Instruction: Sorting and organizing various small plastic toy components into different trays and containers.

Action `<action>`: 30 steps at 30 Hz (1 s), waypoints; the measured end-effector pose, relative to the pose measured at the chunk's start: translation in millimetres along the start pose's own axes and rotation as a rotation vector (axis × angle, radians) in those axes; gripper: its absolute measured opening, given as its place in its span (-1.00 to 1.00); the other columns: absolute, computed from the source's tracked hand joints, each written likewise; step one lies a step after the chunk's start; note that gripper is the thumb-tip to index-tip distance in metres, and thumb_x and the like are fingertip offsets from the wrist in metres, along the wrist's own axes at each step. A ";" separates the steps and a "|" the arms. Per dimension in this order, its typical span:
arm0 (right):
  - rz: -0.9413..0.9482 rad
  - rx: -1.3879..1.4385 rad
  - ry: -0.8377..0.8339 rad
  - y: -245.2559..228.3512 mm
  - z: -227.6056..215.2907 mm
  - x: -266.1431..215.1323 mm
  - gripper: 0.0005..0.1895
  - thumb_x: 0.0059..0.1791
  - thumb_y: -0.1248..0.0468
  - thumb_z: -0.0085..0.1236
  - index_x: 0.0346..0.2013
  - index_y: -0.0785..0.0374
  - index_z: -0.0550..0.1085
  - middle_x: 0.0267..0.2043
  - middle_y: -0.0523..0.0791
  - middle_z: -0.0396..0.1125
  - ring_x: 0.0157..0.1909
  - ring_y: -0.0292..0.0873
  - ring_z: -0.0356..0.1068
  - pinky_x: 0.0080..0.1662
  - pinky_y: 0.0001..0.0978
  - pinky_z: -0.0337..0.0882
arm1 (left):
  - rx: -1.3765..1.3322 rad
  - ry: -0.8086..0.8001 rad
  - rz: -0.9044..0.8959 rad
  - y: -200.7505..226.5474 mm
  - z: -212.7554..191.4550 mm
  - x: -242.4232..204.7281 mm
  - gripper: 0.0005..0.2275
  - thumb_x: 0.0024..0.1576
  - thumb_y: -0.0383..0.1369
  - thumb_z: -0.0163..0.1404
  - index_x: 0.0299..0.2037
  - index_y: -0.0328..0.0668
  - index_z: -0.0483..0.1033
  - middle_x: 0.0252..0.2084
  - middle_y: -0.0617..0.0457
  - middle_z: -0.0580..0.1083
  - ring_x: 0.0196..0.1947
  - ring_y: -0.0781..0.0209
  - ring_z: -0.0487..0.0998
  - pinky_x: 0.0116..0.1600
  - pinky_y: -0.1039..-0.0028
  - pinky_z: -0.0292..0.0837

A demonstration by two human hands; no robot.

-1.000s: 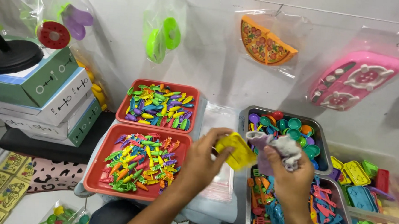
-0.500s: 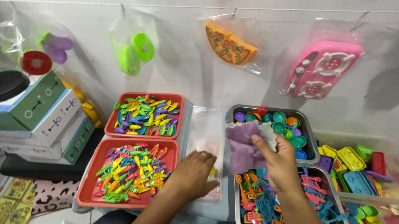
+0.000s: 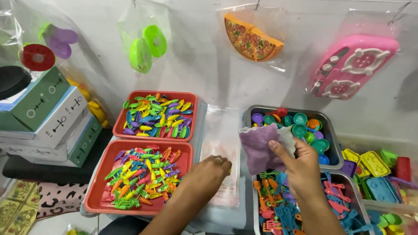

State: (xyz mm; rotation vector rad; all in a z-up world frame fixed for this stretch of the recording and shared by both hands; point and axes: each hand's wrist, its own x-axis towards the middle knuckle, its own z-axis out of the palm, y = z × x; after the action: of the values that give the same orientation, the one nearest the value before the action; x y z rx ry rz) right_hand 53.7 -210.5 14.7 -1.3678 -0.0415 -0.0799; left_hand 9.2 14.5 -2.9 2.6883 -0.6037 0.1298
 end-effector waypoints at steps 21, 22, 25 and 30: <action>-0.110 -0.073 -0.105 2.1 11.3 -11.2 -0.72 -0.11 0.43 0.35 -0.10 0.40 0.59 -0.30 -0.06 0.53 -0.22 -0.28 0.42 -0.01 -0.23 0.51 | -0.798 0.088 -0.267 15.9 -21.2 5.7 -0.15 0.02 -0.17 0.24 0.47 -0.32 0.07 0.36 -0.47 0.28 0.40 -0.45 0.23 0.42 -0.19 0.06; -0.103 -0.090 -0.159 4.0 12.4 -13.7 -0.74 -0.11 0.43 0.35 -0.12 0.38 0.60 -0.30 -0.06 0.55 -0.20 -0.29 0.43 -0.01 -0.22 0.52 | -1.009 0.174 -0.216 14.2 -6.5 7.9 -0.26 0.03 -0.17 0.25 0.40 -0.27 0.23 0.29 -0.35 0.38 0.37 -0.29 0.31 0.42 -0.04 0.11; -0.111 -0.135 -0.254 9.8 14.6 -16.1 -0.75 -0.10 0.44 0.32 -0.12 0.40 0.62 -0.27 -0.03 0.59 -0.17 -0.27 0.42 -0.01 -0.19 0.52 | -1.243 0.374 -0.167 17.2 7.7 10.8 -0.61 0.06 -0.31 0.27 0.08 -0.18 0.55 0.03 -0.10 0.57 0.12 0.08 0.49 0.25 0.27 0.31; -0.158 -0.057 -0.277 15.9 28.1 -17.8 -0.73 -0.20 0.41 0.47 -0.26 0.40 0.58 -0.53 -0.06 0.45 -0.55 -0.28 0.41 -0.43 -0.40 0.50 | -1.255 0.556 -0.254 27.7 -4.6 10.8 -0.88 -0.02 -0.49 0.33 -0.29 -0.18 0.74 -0.34 0.00 0.67 -0.30 0.31 0.61 -0.11 0.50 0.53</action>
State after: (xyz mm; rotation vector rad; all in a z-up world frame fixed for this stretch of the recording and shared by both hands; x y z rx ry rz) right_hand 37.7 -179.2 3.4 -1.4233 -0.3822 -0.0240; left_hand 7.1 -11.2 12.7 1.3857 -0.0664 0.2920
